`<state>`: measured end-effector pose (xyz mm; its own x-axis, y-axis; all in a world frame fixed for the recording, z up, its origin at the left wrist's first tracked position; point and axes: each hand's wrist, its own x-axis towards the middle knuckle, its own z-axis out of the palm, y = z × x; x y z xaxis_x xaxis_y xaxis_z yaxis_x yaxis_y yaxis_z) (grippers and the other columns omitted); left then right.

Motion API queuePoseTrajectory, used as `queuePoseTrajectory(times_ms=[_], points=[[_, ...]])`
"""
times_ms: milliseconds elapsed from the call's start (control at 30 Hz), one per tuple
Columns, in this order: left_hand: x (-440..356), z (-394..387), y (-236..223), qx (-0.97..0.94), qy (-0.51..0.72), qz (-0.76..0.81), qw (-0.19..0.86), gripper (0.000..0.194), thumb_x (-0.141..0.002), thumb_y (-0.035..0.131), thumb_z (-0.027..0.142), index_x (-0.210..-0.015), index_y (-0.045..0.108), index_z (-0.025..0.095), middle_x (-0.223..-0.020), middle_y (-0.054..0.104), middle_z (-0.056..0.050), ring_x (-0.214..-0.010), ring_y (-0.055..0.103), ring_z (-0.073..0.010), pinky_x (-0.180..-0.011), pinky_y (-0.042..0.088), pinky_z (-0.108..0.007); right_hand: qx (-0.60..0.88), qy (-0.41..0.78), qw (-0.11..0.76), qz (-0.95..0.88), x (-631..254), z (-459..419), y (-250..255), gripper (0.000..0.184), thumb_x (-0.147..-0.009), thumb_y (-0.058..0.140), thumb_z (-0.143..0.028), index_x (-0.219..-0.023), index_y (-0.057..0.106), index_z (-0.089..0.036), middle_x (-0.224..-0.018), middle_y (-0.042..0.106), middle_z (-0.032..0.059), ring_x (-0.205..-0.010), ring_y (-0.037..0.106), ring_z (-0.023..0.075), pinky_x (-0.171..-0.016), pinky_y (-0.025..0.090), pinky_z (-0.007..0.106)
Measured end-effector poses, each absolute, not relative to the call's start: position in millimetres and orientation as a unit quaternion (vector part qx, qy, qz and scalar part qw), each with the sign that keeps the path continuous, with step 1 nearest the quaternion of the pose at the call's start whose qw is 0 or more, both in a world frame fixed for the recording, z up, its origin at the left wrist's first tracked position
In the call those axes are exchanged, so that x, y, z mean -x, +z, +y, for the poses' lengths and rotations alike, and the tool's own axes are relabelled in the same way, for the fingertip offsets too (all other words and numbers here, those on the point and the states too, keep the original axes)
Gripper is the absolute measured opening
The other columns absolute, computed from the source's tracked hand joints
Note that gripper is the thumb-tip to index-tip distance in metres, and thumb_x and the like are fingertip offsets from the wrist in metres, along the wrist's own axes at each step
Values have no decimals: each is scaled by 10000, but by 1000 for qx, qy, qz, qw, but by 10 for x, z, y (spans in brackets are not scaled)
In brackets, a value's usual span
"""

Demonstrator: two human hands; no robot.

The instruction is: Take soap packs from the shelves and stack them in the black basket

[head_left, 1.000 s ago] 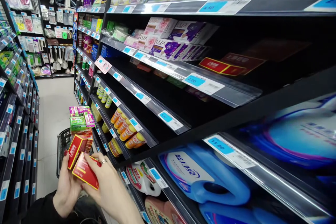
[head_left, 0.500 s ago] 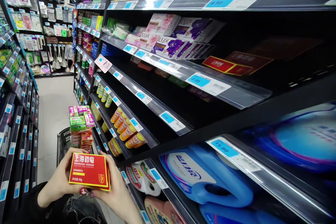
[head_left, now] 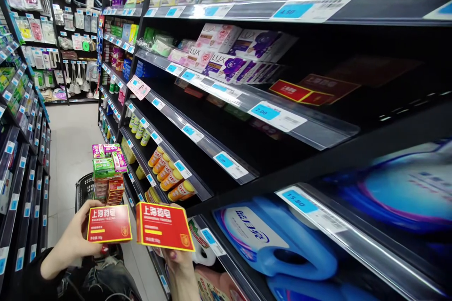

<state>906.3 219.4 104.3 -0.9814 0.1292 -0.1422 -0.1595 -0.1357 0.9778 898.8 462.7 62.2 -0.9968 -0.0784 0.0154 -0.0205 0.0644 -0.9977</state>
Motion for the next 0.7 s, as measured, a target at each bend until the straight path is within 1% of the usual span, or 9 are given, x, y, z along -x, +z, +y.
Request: queuePoseTrajectory(times_ms=[33,100,200,300,367,433,500,600,700], points=[[-9050,2167,1042,16,758,647,81,607,-494,757,153,-1044,511,228,-889,677,-25,-756,612,-188,-633,493,-232,17,-709,31,704,-8988,4681,599,1077,-494,335,-956,-1303,391,-248,-1016,603,171,-947,575,388,-722,488,540],[-9029,2128,1046,25,767,639,56,595,-459,762,153,-1009,546,215,-867,680,-26,-740,604,-181,-634,486,-222,6,-773,12,634,-8980,4733,660,1085,-490,446,-915,-1347,324,-260,-1028,589,163,-922,583,379,-704,491,523],[-9018,2103,1052,33,760,647,57,581,-454,752,131,-995,557,213,-884,688,-38,-738,604,-183,-615,477,-211,47,-761,-33,646,-8952,4719,965,1030,-548,620,-762,-1360,211,-277,-1076,540,110,-888,598,297,-741,507,437],[-9033,2098,1047,28,743,664,76,584,-477,745,123,-1013,534,221,-896,682,-35,-733,602,-182,-590,468,-209,87,-663,-16,743,-8934,4705,1299,837,-590,744,-485,-1267,302,-270,-1072,541,65,-895,597,239,-816,490,375],[-9049,2108,1031,20,742,664,92,597,-485,739,112,-1028,518,228,-898,672,-21,-719,595,-170,-596,472,-213,112,-587,-6,802,-8931,4703,1458,687,-588,751,-339,-1179,411,-256,-1074,555,52,-965,580,242,-873,459,366],[-9065,2134,1005,10,744,659,108,604,-505,738,110,-1044,497,235,-912,667,-13,-711,595,-162,-606,477,-219,148,-514,-11,845,-8927,4681,1574,647,-567,755,-244,-1157,488,-248,-1119,548,53,-1047,544,254,-929,420,369],[-9077,2174,971,-2,746,654,122,610,-529,744,113,-1062,476,241,-950,669,-20,-726,607,-169,-628,488,-235,197,-450,-11,871,-8915,4620,1673,723,-559,767,-199,-1230,505,-255,-1167,532,56,-1091,513,253,-956,400,367],[-9082,2237,917,-28,742,655,138,615,-548,753,92,-1070,466,247,-988,669,-27,-815,628,-201,-711,504,-275,280,-381,21,881,-8888,4459,1809,856,-573,781,-239,-1359,440,-252,-1187,544,53,-1095,493,238,-993,375,373],[-9081,2280,881,-71,743,649,147,642,-548,774,78,-1081,469,264,-1003,666,-21,-930,625,-240,-817,499,-326,335,-310,59,888,-8864,4278,1906,851,-603,768,-309,-1379,435,-203,-1194,574,66,-1073,474,244,-1011,353,393]])
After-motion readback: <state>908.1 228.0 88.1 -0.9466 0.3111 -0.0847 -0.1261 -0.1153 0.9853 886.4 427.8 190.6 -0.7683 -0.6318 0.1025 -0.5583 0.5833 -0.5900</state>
